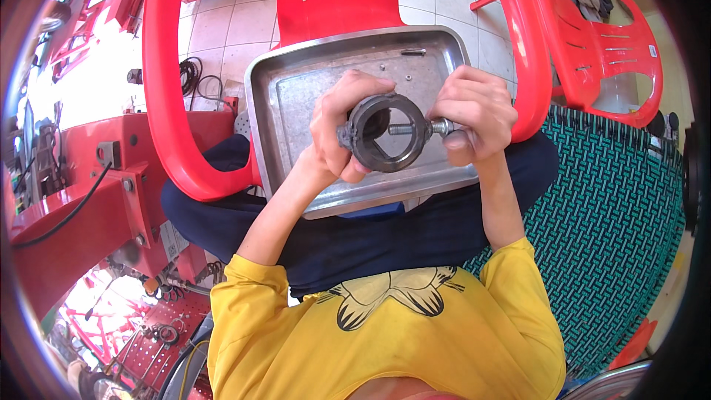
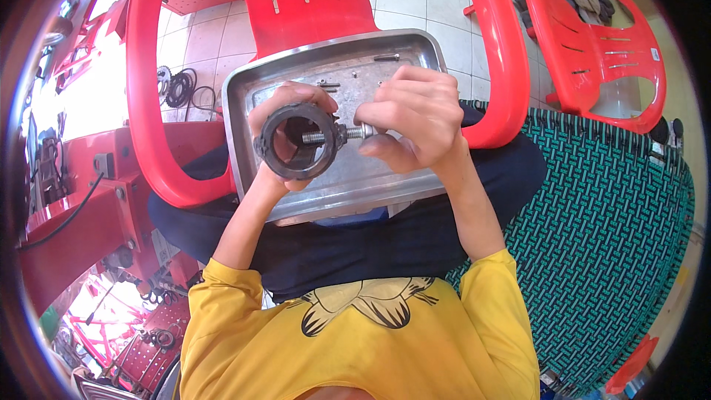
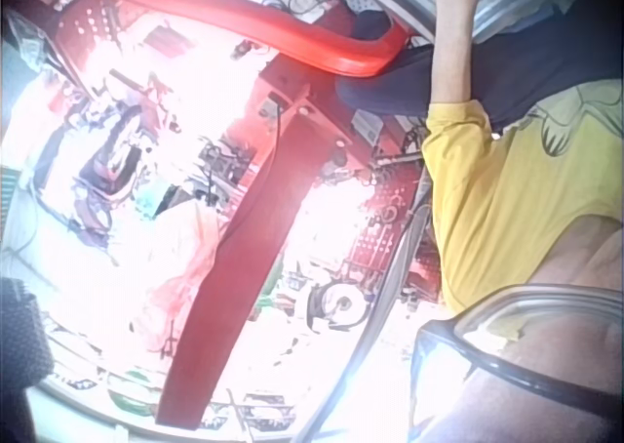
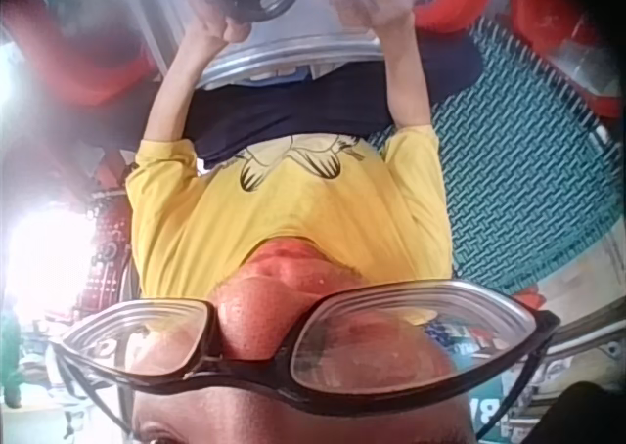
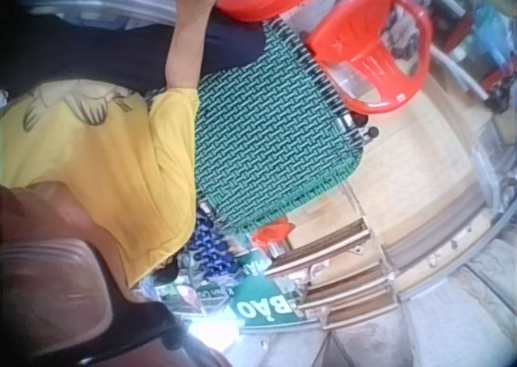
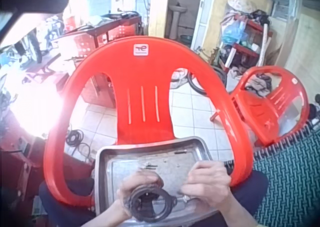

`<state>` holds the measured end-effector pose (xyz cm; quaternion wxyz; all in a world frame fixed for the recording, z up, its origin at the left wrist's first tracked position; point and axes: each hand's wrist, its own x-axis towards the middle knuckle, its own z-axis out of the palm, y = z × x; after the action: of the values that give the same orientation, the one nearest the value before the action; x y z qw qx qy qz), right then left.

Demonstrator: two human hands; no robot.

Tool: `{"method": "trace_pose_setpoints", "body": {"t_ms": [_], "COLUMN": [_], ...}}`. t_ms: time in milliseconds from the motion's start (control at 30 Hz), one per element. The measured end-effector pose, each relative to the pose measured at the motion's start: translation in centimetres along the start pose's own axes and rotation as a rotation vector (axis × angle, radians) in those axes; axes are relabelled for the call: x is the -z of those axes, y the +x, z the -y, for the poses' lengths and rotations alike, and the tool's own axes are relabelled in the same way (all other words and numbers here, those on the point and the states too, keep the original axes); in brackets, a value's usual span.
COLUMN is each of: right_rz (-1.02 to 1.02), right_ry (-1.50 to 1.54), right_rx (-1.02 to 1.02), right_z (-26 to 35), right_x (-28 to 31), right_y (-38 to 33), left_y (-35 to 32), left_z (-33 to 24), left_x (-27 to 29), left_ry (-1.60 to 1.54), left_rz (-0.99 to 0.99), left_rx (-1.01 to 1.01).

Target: The person disassembles a mechanical part by hand while holding it over a metal tray on their lap, unscrewing a long bolt and removing internal components.

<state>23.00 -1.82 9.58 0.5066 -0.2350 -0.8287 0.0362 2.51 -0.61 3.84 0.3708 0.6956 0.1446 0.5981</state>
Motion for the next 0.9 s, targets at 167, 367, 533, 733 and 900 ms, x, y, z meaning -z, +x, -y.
{"method": "trace_pose_setpoints", "body": {"t_ms": [167,367,533,733,900], "right_rz": [-0.100,0.021,-0.070,0.096,0.031], "right_ry": [0.061,0.028,0.004,0.022,0.017], "right_rx": [-0.091,-0.040,-0.041,0.041,0.043], "right_z": [0.8,0.3,1.3,0.7,1.2], "right_x": [-0.8,0.0,-0.8,0.3,-0.2], "right_y": [0.0,0.1,0.4,0.5,0.4], "left_y": [-0.2,-0.4,0.2,-0.1,-0.2], "left_z": [0.2,0.4,0.0,-0.3,0.0], "left_x": [-0.2,0.1,0.4,0.3,0.1], "left_ry": [-0.039,-0.008,-0.094,-0.034,-0.036], "left_rz": [0.008,0.043,0.071,0.086,0.067], "left_rx": [-0.027,-0.061,-0.093,-0.089,-0.122]}}
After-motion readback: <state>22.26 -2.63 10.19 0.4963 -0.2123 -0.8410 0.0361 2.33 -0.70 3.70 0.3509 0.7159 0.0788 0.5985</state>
